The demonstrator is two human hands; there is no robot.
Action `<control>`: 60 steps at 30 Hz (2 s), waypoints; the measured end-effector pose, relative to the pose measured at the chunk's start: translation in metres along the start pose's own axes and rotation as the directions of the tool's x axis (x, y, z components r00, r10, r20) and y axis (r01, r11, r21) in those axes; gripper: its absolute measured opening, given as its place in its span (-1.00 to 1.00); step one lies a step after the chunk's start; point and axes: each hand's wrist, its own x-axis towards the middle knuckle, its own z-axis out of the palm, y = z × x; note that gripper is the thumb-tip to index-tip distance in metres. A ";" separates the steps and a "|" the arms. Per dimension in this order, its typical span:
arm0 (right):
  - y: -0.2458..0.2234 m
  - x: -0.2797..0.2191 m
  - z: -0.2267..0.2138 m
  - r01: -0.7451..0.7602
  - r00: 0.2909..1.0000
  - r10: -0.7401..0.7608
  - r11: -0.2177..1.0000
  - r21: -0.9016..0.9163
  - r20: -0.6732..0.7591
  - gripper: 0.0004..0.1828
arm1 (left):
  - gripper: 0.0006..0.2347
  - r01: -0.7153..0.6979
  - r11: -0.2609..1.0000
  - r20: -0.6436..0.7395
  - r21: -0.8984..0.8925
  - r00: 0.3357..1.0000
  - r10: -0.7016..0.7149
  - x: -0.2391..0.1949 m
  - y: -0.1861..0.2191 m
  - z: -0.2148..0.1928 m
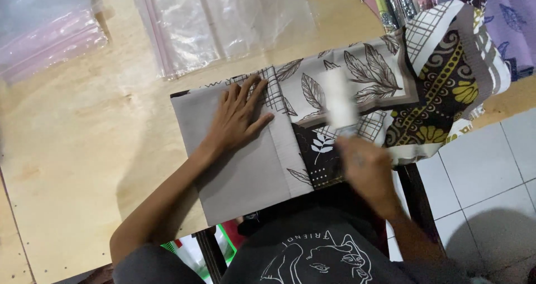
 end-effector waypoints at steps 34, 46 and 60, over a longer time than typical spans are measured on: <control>0.214 -0.007 -0.084 -0.203 0.680 0.192 0.977 0.070 -0.708 -0.74 | -0.60 -0.698 0.712 -0.180 0.080 0.692 0.699 0.281 0.154 0.062; 0.198 0.019 -0.096 -0.263 0.778 0.263 0.961 0.084 -0.571 -0.65 | -0.82 -0.733 0.673 -0.080 -0.099 0.680 0.729 0.369 0.176 0.103; 0.233 0.013 -0.114 -0.139 0.790 0.209 0.977 0.163 -0.576 -0.90 | -0.89 -0.773 0.511 -0.191 -0.375 0.604 0.774 0.384 0.157 0.083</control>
